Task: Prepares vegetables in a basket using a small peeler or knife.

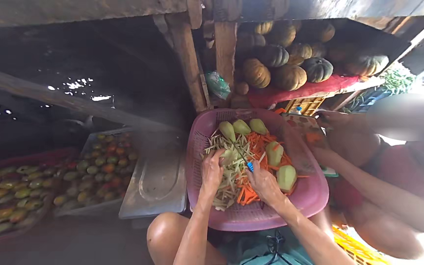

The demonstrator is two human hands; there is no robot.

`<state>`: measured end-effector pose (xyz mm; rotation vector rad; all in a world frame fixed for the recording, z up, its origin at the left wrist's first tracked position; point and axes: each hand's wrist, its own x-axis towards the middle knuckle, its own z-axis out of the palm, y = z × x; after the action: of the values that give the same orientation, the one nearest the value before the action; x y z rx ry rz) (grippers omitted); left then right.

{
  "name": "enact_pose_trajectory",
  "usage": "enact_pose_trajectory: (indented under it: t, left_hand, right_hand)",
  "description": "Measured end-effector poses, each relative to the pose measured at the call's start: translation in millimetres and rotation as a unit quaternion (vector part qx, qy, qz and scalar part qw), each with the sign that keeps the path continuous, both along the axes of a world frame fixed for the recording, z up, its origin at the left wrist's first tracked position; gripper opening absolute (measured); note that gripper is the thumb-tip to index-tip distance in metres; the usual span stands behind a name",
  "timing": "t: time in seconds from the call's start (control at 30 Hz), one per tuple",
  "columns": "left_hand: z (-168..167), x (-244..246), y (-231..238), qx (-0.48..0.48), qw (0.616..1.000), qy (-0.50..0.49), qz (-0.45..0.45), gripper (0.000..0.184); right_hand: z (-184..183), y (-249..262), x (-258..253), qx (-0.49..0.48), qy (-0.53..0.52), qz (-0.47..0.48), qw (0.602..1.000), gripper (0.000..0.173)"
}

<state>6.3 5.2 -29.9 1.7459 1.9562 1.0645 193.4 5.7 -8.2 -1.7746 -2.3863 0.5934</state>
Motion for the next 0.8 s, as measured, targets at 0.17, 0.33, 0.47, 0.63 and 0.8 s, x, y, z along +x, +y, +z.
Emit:
enact_pose_trajectory:
  t: [0.17,0.33,0.47,0.63,0.8]
  left_hand:
    - [3.2,12.8,6.9,-0.012,1.000,-0.024,-0.004,0.031]
    - [15.1,13.9,2.1,-0.055,0.987,-0.150,-0.033,0.035]
    - [23.2,1.1,1.7,-0.093,0.990,-0.103,-0.002,0.031]
    - [10.5,7.9,-0.1,-0.050,0.998,-0.044,0.015,0.033]
    - [-4.6,13.2,4.6,0.062,0.996,0.037,0.059,0.036]
  right_hand:
    - [-5.3,9.8,-21.1,0.169,0.196,-0.032,0.965,0.050]
    - [-9.2,41.6,-22.6,0.148,0.236,-0.053,0.959,0.072]
    - [-10.8,49.3,3.3,0.070,0.141,-0.118,0.980,0.053]
    - [-6.3,22.3,5.4,0.061,0.059,-0.049,0.995,0.047]
    - [11.5,10.5,-14.2,0.081,0.003,0.005,0.997,0.044]
